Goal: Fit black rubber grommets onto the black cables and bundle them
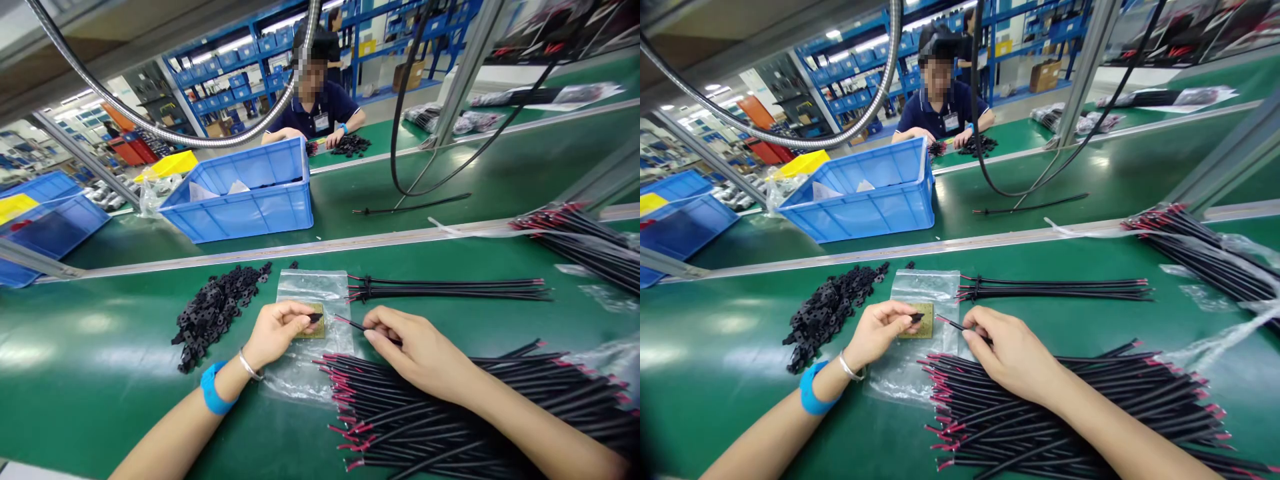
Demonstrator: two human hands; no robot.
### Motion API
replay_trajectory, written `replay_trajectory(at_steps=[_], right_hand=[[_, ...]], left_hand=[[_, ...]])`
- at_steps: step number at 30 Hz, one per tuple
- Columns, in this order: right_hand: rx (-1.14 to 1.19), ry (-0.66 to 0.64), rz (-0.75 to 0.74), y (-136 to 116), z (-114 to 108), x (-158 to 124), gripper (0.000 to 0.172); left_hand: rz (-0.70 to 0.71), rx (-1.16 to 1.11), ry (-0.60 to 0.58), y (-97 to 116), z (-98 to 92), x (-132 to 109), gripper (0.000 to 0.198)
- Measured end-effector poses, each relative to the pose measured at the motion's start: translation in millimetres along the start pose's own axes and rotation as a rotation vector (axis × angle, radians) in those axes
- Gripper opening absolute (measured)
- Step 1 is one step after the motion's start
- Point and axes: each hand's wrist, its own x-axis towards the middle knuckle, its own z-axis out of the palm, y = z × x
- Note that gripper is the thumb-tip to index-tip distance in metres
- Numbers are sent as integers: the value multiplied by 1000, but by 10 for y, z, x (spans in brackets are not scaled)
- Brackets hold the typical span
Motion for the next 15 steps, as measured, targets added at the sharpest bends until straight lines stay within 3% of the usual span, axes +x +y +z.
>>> replay_trajectory(at_steps=[3,6,11,13,15], right_hand=[[-8,5,-4,12,6,-1,16],[-11,10,-6,20,17,-2,16],[-10,28,-36,24,35,-17,16],[-7,54,-73,19,42,-36,15],[-9,103,-126,9,52,-59,14]], left_hand=[[408,552,31,-42,9,-2,14],[604,890,-26,-39,27,1,14],[542,961,-126,41,75,-2,13],[453,812,-89,75,113,-17,11],[259,500,-37,113,164,-44,10]])
